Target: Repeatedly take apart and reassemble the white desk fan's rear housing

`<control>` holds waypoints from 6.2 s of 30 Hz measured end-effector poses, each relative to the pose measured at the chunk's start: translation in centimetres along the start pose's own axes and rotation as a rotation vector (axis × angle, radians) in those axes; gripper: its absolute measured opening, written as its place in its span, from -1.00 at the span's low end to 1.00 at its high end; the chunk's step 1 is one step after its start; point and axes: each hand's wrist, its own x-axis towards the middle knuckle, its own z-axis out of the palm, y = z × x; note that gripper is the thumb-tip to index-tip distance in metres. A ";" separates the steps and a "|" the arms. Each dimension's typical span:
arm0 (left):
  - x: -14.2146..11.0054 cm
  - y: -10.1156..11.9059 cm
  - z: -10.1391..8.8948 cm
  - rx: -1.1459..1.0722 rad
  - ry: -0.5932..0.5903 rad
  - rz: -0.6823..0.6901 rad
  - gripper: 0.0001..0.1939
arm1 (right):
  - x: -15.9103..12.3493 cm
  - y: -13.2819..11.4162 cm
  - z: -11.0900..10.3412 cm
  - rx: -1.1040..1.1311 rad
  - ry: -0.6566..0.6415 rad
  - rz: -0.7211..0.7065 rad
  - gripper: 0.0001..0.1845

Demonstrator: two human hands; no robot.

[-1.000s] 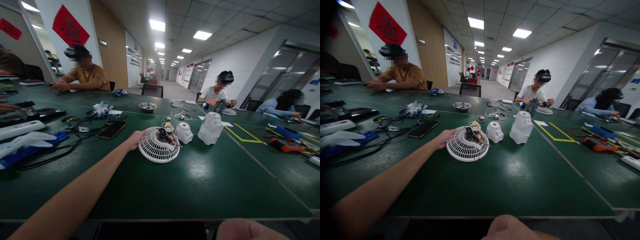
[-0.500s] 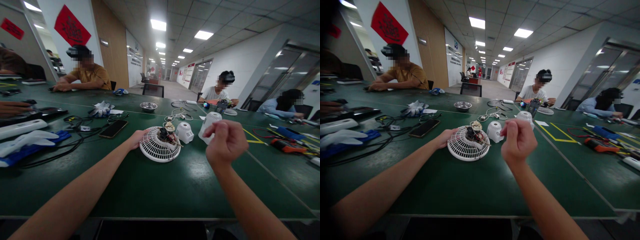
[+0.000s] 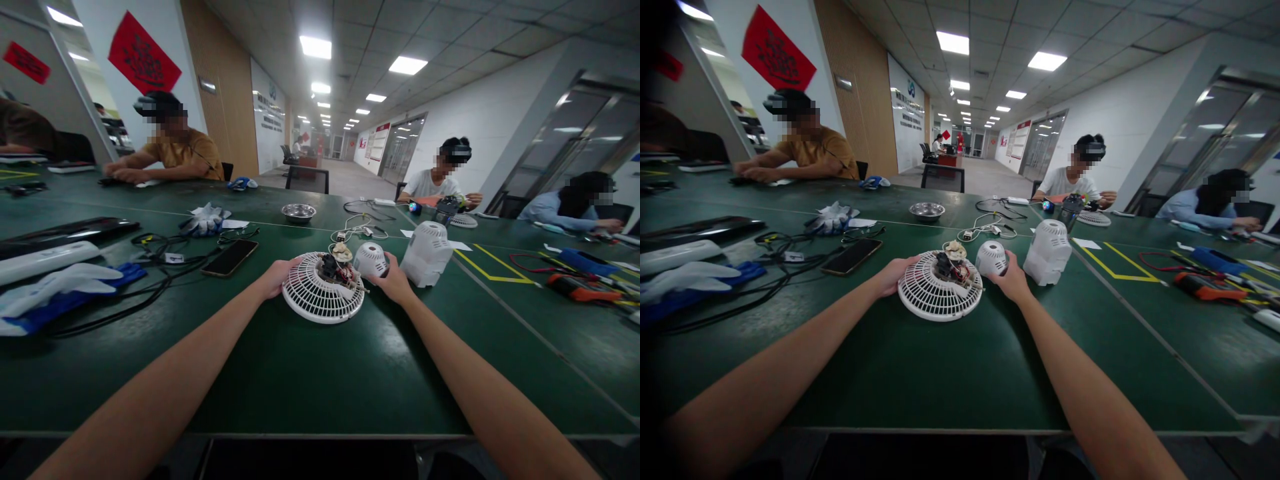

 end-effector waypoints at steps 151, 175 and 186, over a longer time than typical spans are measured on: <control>-7.4 1.1 5.1 1.459 -0.168 0.980 0.17 | -6.0 -10.3 0.5 0.092 0.011 -0.529 0.04; -7.1 1.9 4.6 1.541 0.105 0.975 -0.21 | -4.3 -8.5 1.0 0.137 -0.001 -0.481 -0.09; -2.5 0.4 0.3 0.994 0.267 0.536 -0.36 | -4.6 -7.6 0.3 0.258 -0.079 -0.297 0.05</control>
